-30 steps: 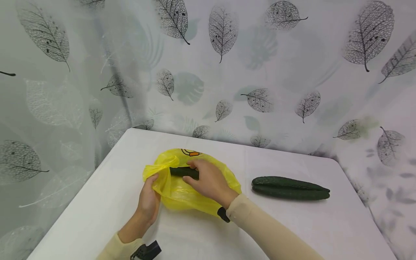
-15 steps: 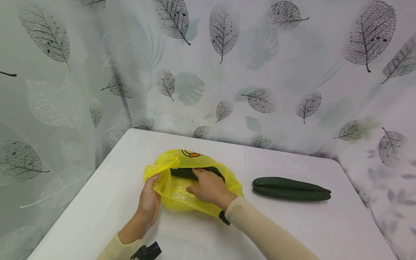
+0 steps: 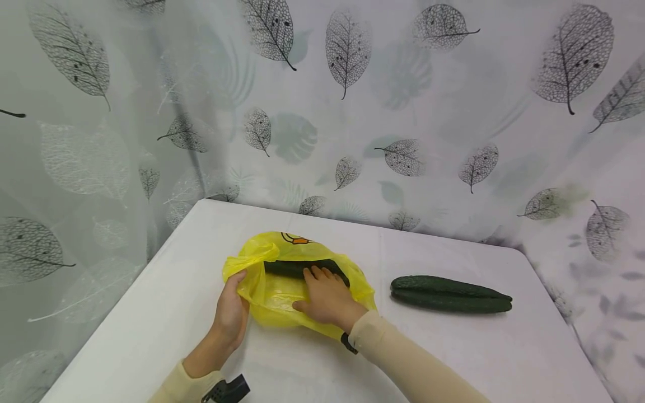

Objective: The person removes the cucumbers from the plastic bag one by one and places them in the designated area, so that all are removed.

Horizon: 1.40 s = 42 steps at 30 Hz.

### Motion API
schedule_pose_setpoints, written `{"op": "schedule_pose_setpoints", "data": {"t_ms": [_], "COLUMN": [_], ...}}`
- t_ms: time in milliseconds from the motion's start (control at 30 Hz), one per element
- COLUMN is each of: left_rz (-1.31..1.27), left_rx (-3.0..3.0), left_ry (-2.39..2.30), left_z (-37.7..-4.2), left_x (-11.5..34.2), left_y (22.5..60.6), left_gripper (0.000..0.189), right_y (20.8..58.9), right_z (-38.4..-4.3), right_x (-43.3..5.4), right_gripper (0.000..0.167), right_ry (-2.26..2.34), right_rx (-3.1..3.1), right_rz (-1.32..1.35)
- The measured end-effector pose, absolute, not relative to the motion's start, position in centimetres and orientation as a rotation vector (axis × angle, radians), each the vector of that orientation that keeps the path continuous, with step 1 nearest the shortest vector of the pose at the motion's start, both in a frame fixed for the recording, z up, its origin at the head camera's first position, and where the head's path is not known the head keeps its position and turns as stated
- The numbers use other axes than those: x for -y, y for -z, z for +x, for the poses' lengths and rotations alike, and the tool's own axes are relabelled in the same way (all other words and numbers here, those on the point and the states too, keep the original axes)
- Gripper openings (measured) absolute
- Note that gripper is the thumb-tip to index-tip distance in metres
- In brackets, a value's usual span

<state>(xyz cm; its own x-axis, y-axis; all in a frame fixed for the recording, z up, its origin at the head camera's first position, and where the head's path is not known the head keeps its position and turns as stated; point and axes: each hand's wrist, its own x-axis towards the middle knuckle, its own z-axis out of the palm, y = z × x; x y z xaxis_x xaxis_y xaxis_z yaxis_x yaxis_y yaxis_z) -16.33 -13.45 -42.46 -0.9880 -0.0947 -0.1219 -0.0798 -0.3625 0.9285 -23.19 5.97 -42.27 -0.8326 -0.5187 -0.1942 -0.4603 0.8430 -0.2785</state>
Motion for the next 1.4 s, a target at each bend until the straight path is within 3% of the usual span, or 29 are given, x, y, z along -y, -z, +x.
{"op": "schedule_pose_setpoints", "data": {"t_ms": [767, 1133, 1400], "left_rz": [0.233, 0.221, 0.256], "left_rx": [1.787, 1.774, 1.77], "left_ry": [2.559, 2.561, 2.572], "left_z": [-16.0, -16.0, -15.9], "left_x": [13.6, 13.5, 13.4], "left_y": [42.7, 42.7, 42.7], "left_gripper": [0.057, 0.056, 0.059], "right_y": [42.7, 43.4, 44.0], "right_z": [-23.3, -23.5, -23.4], "right_x": [-5.9, -6.1, -6.0], "right_gripper": [0.061, 0.037, 0.04], "right_ry": [0.305, 0.397, 0.368], "right_rx": [-2.861, -2.859, -2.842], "right_rz": [-0.856, -0.852, -0.877]}}
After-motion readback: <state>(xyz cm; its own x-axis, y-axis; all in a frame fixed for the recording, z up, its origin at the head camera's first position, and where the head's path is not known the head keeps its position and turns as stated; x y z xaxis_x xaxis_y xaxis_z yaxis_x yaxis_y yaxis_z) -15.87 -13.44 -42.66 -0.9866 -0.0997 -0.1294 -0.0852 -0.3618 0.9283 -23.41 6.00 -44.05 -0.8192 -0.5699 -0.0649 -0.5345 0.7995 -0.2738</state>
